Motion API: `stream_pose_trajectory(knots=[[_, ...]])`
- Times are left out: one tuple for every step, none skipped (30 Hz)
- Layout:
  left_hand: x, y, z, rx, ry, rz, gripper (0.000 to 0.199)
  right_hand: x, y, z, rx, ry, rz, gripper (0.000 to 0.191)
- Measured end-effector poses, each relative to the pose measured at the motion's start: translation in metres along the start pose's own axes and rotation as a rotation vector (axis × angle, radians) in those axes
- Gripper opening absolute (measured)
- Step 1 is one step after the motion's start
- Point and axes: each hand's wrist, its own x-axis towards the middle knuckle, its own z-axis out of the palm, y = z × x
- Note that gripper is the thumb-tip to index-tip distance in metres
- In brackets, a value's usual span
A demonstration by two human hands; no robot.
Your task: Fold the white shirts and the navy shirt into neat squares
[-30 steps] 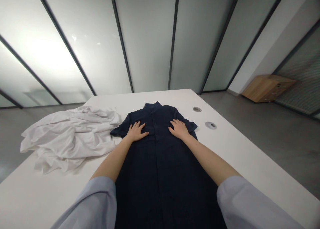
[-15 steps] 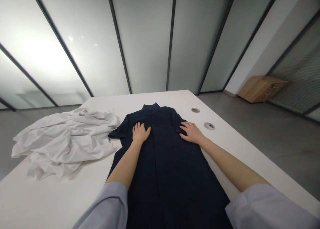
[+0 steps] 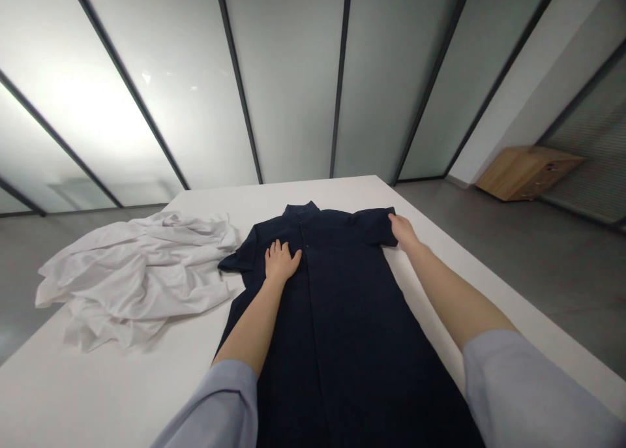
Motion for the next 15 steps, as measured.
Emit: stream_pose_trajectory(knots=[[0.0, 0.0, 0.0, 0.0, 0.0, 0.0, 0.064, 0.006, 0.002, -0.003, 0.049, 0.01, 0.11, 0.032], [0.0, 0.0, 0.0, 0.0, -0.002, -0.001, 0.064, 0.01, 0.004, -0.006, 0.071, 0.013, 0.215, 0.035], [0.0, 0.0, 0.0, 0.0, -0.004, -0.002, 0.064, 0.013, 0.006, -0.008, 0.076, 0.006, 0.3, 0.037], [0.0, 0.0, -0.001, 0.001, -0.008, -0.003, 0.064, 0.014, 0.008, -0.01, 0.084, -0.016, 0.359, 0.036], [-0.001, 0.001, -0.001, 0.002, -0.013, -0.003, 0.065, 0.014, 0.01, -0.011, 0.093, -0.044, 0.403, 0.033], [-0.001, 0.001, -0.002, 0.004, -0.017, -0.003, 0.065, 0.013, 0.012, -0.011, 0.094, -0.076, 0.422, 0.028], [-0.001, 0.001, -0.002, 0.007, -0.02, -0.002, 0.065, 0.013, 0.013, -0.01, 0.085, -0.107, 0.416, 0.024], [-0.001, 0.002, -0.002, 0.011, -0.024, -0.002, 0.066, 0.012, 0.013, -0.009, 0.075, -0.137, 0.406, 0.021], [-0.001, 0.002, -0.002, 0.016, -0.027, -0.001, 0.066, 0.012, 0.014, -0.007, 0.069, -0.165, 0.398, 0.02], [0.0, 0.002, -0.001, 0.022, -0.031, -0.001, 0.067, 0.013, 0.014, -0.006, 0.072, -0.179, 0.384, 0.022], [0.0, 0.001, -0.001, 0.027, -0.036, -0.002, 0.068, 0.014, 0.013, -0.004, 0.083, -0.174, 0.35, 0.025], [0.0, 0.001, 0.0, 0.032, -0.043, -0.001, 0.069, 0.016, 0.013, -0.003, 0.098, -0.147, 0.292, 0.029], [0.0, 0.001, 0.0, 0.034, -0.051, 0.003, 0.071, 0.018, 0.013, -0.003, 0.113, -0.098, 0.217, 0.033], [0.0, 0.0, 0.001, 0.036, -0.06, 0.009, 0.073, 0.021, 0.014, -0.004, 0.123, -0.032, 0.135, 0.038], [-0.001, 0.0, 0.001, 0.036, -0.069, 0.02, 0.075, 0.024, 0.014, -0.004, 0.125, 0.042, 0.061, 0.041]])
